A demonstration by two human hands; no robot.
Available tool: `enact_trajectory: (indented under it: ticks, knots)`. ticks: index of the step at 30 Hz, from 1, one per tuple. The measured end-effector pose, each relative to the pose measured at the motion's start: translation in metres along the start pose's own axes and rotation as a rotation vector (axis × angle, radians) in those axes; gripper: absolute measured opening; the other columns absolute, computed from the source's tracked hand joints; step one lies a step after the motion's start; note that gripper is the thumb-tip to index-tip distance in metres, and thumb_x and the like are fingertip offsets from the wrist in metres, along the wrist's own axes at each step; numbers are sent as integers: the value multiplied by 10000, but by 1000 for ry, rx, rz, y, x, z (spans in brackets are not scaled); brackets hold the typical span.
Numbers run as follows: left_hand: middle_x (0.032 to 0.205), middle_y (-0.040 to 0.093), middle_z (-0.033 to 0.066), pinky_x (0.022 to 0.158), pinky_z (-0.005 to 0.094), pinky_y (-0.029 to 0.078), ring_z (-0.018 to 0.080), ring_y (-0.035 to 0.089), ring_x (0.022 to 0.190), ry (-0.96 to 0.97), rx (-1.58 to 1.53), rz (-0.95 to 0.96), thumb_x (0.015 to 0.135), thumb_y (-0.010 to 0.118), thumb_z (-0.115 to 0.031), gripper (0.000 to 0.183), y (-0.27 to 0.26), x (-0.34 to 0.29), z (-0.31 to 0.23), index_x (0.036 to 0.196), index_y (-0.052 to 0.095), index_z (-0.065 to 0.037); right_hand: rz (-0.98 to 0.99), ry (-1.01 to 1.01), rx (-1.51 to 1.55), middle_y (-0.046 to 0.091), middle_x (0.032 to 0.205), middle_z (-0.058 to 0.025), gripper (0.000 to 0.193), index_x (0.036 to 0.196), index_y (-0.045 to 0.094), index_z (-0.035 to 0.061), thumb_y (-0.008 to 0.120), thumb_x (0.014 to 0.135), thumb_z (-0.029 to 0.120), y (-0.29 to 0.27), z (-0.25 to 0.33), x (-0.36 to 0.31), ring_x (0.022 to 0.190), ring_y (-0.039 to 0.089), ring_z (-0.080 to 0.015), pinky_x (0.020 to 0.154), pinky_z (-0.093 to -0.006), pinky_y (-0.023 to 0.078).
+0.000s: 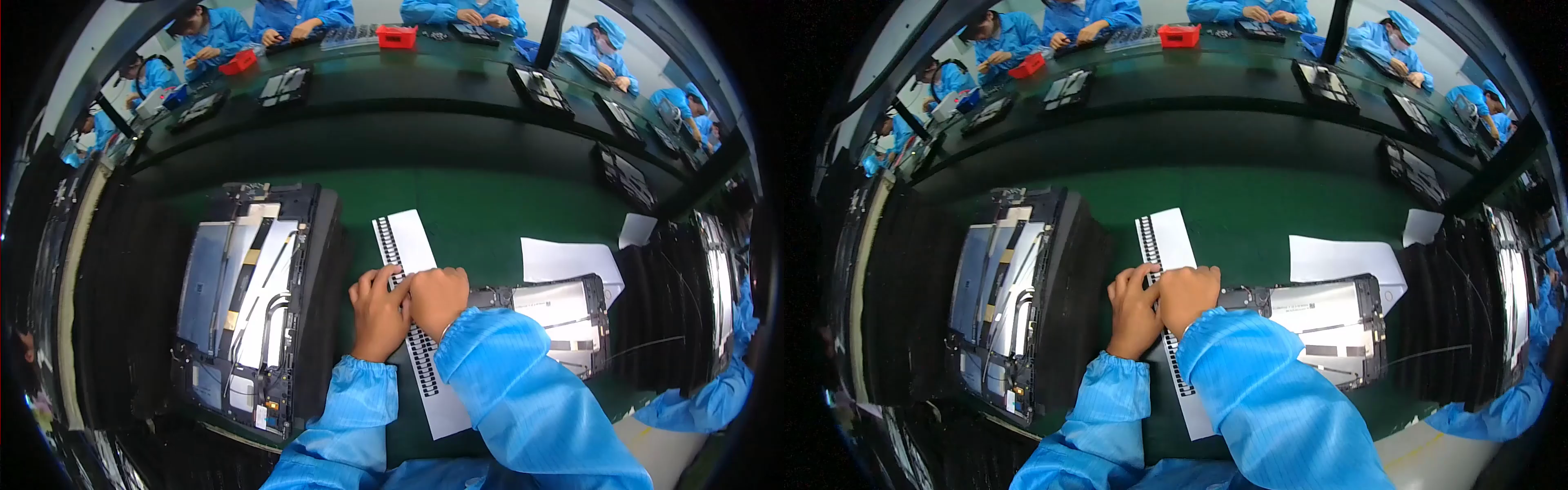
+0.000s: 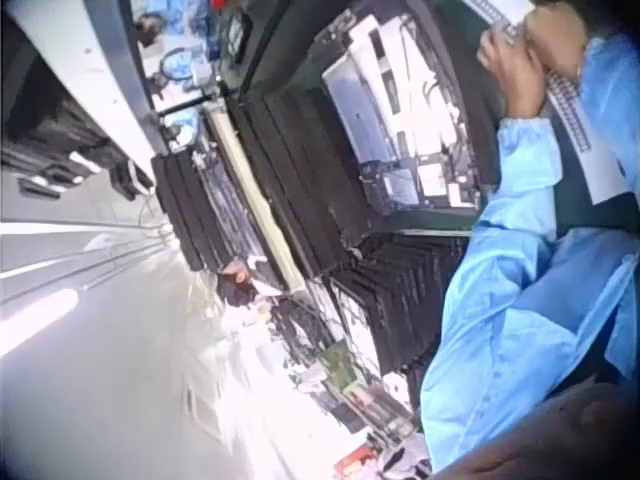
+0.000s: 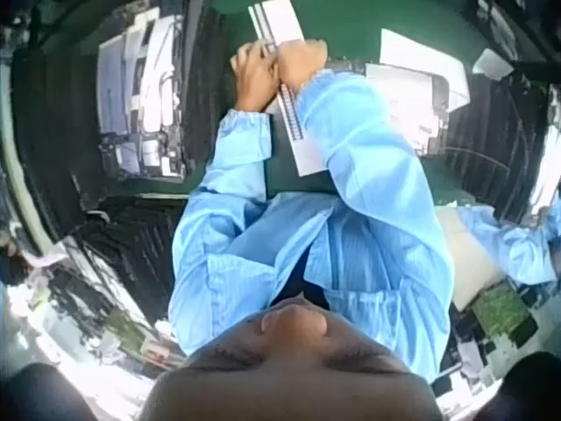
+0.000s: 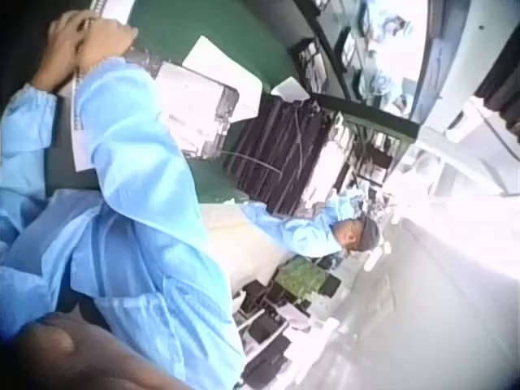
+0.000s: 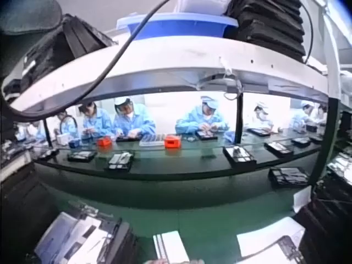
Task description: The person assembles tablet components by peeling adhesive strips from a backing sheet, applying them onto the tablet frames to secure internal cables, and stacking the assembled tablets on the table.
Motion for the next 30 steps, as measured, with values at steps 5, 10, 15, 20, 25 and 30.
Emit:
enact_trajectory:
  ticks: [5,10,15,20,25,30]
  knots:
    - [1073,508,63,861,426,305,290,426,1012,11,12,-40,679,586,-56,293,-3,7,7,962,640,-108,52,135,118,629,644,-114,124,629,656,104,668,571,213,7,-1,11,652,624,-274,631,-358,445]
    - [1129,497,50,874,425,288,290,414,1030,4,-12,-48,684,594,-111,233,1,7,-2,906,638,-59,-15,64,42,627,649,-97,102,649,656,112,633,607,202,-6,0,8,657,607,-250,589,-367,404]
    - [1153,489,56,889,425,279,275,413,1054,90,121,-6,706,578,-54,354,10,2,13,1053,601,-117,-314,-210,103,563,664,-98,87,664,576,24,599,601,79,-65,44,-64,652,531,-235,593,-355,383]
    - [1137,516,109,896,360,327,284,451,1071,-1,-118,19,731,511,58,371,-24,0,-11,1080,574,-50,-207,-101,838,546,692,-64,99,669,576,52,619,584,77,-109,-70,-167,675,517,-227,618,-330,402]
    - [1074,538,144,778,335,435,260,528,950,130,-482,267,713,554,28,316,-37,-19,-150,1022,599,-20,-333,473,764,564,1002,-154,58,608,565,37,598,561,44,-111,-221,-232,947,485,-280,849,-371,364]
    - [900,608,52,718,357,433,243,545,865,393,-321,429,606,651,-11,290,6,-55,-214,884,667,-90,-183,228,763,521,1151,-171,85,591,545,49,619,550,45,-82,-208,-201,1108,382,-371,953,-427,283]
Point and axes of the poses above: each hand's wrist, its own x-axis towards the middle knuckle, its own y-axis out of the palm, z = x × y, the point moved 6 cm from there along x, towards the middle knuckle
